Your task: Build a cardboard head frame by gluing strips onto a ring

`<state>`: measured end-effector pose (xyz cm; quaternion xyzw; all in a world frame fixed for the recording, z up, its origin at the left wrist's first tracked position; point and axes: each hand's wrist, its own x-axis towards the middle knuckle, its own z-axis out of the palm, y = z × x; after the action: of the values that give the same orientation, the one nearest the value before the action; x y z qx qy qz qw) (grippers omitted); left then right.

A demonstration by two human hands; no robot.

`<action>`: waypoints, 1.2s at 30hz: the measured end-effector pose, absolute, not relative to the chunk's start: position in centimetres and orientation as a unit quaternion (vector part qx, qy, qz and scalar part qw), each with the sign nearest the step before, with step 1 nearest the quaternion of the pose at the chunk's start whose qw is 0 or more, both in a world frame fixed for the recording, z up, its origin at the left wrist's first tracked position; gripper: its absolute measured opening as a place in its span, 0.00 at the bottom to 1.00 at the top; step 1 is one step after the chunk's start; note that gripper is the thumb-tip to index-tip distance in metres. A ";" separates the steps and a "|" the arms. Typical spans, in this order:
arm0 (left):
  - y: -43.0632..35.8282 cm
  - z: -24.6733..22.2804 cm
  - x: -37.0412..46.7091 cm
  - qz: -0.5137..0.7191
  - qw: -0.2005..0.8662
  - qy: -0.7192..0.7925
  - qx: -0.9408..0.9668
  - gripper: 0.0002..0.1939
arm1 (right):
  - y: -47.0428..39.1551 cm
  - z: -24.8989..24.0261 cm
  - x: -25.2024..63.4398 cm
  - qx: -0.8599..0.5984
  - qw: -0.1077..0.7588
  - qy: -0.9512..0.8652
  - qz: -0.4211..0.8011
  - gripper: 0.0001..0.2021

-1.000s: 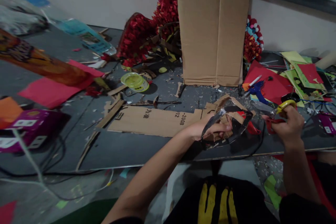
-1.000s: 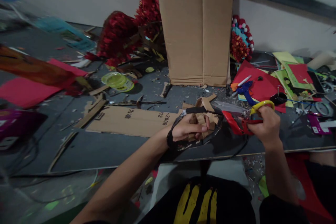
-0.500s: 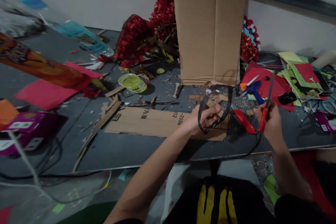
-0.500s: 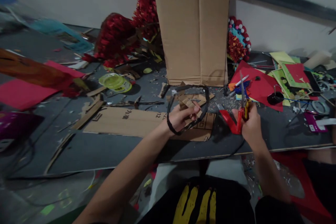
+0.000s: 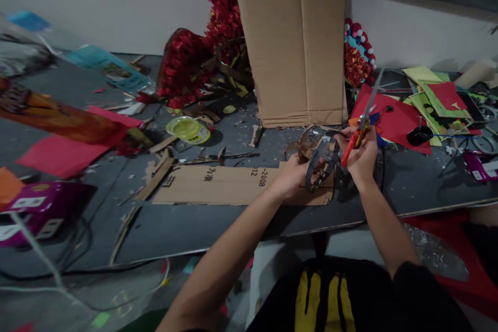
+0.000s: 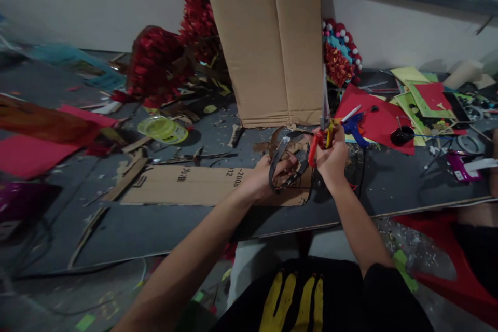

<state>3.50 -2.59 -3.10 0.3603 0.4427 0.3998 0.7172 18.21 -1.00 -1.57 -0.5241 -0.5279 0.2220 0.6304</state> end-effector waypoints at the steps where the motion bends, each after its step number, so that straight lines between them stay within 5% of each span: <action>1: -2.5 -3.1 3.4 0.402 0.712 0.444 0.367 0.17 | -0.9 -2.0 18.5 -0.528 0.626 -0.525 0.231 0.16; 17: -0.1 -3.6 2.1 0.505 0.576 0.502 0.401 0.18 | 1.9 -5.5 23.7 -0.504 0.706 -0.383 0.319 0.18; 36: 0.2 -5.0 2.2 0.501 0.536 0.520 0.438 0.10 | 0.4 -3.8 22.8 -0.513 0.675 -0.399 0.349 0.17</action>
<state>2.24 0.16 -5.05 0.4376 0.5198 0.5014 0.5357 22.76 0.39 -3.77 -0.5132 -0.3987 0.3491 0.6751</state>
